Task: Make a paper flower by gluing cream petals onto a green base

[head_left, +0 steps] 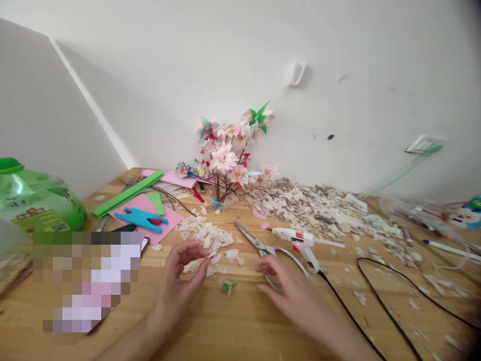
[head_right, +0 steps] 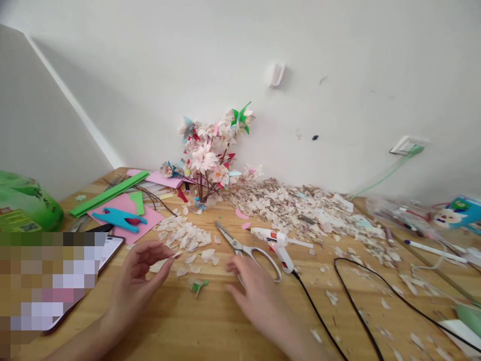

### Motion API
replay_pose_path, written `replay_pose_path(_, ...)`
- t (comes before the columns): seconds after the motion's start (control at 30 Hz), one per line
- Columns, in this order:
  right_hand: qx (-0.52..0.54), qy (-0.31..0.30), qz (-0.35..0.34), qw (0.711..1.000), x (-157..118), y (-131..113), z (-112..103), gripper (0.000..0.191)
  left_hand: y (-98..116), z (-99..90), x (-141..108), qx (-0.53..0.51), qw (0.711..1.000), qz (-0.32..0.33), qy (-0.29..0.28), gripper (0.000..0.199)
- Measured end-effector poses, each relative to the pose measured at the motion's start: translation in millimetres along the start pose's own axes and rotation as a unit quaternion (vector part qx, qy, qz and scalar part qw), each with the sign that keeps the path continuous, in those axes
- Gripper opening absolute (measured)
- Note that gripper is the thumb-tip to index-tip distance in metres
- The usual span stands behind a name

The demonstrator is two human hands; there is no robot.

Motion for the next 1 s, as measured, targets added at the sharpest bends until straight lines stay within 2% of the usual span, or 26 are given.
replay_pose_path(0.1,0.018,-0.036,-0.058,0.998,9.3,-28.0,33.3,0.041,0.9,0.9,1.3,0.004,1.000,0.009,0.000,0.029)
replay_pose_path(0.2,0.026,-0.047,-0.075,0.996,13.5,-32.2,49.9,0.038,1.3,1.2,2.0,0.009,1.000,0.018,-0.001,0.030)
replay_pose_path(0.27,0.086,-0.032,-0.040,0.995,16.3,-23.8,51.0,0.033,2.7,1.2,1.4,0.014,0.999,0.029,-0.004,0.030)
replay_pose_path(0.33,0.209,-0.011,0.042,0.977,19.6,-8.3,49.3,0.029,5.2,2.1,0.0,0.019,0.999,0.043,-0.015,0.031)
replay_pose_path(0.37,0.284,-0.004,0.091,0.955,20.8,0.2,49.0,0.029,6.5,2.8,-0.8,0.021,0.998,0.050,-0.022,0.032)
replay_pose_path(0.47,0.476,0.003,0.201,0.856,22.3,15.8,50.7,0.033,8.9,6.8,-3.1,0.026,0.997,0.060,-0.044,0.033)
replay_pose_path(0.57,0.577,-0.014,0.244,0.779,21.9,15.4,53.0,0.036,8.1,12.8,-5.0,0.018,0.996,0.058,-0.066,0.035)
replay_pose_path(0.63,0.609,-0.026,0.253,0.751,20.5,11.5,54.9,0.038,6.2,17.3,-6.6,0.015,0.995,0.053,-0.085,0.039)
replay_pose_path(0.7,0.623,-0.031,0.253,0.740,19.1,8.4,56.6,0.038,5.5,20.7,-8.3,0.023,0.993,0.056,-0.100,0.041)
replay_pose_path(0.83,0.630,-0.028,0.250,0.735,18.0,8.1,59.4,0.039,11.2,24.3,-12.2,0.046,0.986,0.093,-0.127,0.044)
replay_pose_path(1.0,0.608,-0.018,0.242,0.756,19.6,7.7,59.3,0.039,18.8,28.0,-16.3,0.063,0.979,0.123,-0.152,0.045)
Point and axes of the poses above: each hand's wrist, its own x-axis towards the middle knuckle, its own z-axis out of the palm, y = z × x, the point moved 7 cm from there along x, towards the middle knuckle, and after that the axes turned 7 degrees about y, right-handed, at the moved point
